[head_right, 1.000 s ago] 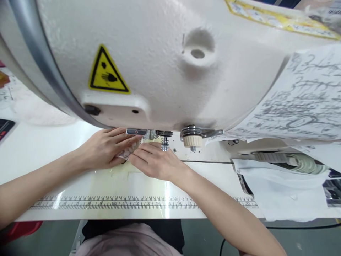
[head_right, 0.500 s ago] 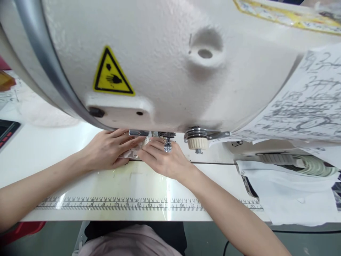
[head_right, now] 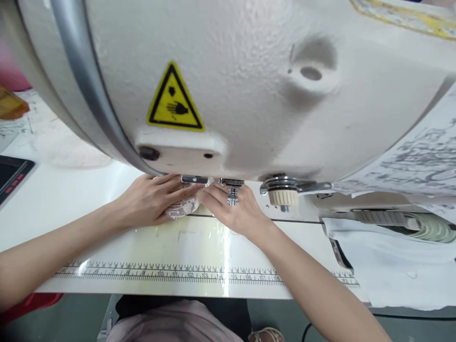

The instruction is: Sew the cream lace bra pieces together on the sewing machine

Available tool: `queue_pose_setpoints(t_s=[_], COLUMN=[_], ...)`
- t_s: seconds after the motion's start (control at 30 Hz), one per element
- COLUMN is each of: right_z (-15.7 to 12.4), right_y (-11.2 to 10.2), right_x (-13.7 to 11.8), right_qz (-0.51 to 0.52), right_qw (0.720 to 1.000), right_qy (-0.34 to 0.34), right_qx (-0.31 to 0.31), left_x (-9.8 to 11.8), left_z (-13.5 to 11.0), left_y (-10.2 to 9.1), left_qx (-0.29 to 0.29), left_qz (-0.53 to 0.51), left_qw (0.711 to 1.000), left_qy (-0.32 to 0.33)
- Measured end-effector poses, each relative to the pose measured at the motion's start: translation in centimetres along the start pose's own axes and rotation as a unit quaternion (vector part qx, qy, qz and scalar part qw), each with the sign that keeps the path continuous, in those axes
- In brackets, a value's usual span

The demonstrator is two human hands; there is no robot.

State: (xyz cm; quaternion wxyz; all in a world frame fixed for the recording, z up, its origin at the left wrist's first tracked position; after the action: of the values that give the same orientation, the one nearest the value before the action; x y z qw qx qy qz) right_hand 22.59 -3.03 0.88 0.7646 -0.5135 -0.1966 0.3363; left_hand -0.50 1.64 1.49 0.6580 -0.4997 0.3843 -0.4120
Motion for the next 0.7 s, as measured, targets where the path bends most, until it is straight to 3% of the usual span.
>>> queue_pose_setpoints(t_s=[0.23,0.5,0.7], right_z=[0.2,0.6,0.5], right_y=[-0.3,0.0,0.5], right_x=[-0.5,-0.9,-1.2], right_qz=[0.019,0.018,0.028], right_qw=[0.999,0.999,0.999], right_qy=[-0.032,-0.039,0.000], right_qx=[0.020,0.034,0.020], left_x=[0.3,0.1,-0.1], left_z=[0.2,0.4,0.7], left_y=[-0.2,-0.4,-0.5], left_qx=[0.114,0.116,0.119], left_qz=[0.014,-0.018,-0.028], left_qw=[0.991,0.992,0.992], left_qy=[0.072,0.047,0.029])
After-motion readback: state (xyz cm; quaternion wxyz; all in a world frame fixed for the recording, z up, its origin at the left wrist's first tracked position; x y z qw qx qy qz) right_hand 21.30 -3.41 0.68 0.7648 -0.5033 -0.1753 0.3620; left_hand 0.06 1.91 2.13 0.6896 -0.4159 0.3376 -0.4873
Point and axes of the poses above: each hand's wrist, its own z-axis towards the middle knuckle, its own y-axis out of the palm, x = y × z, the point moved 1 cm from there along z, towards the middle knuckle, and after that the axes turned 3 degrees about -x, right-handed, at the moved point
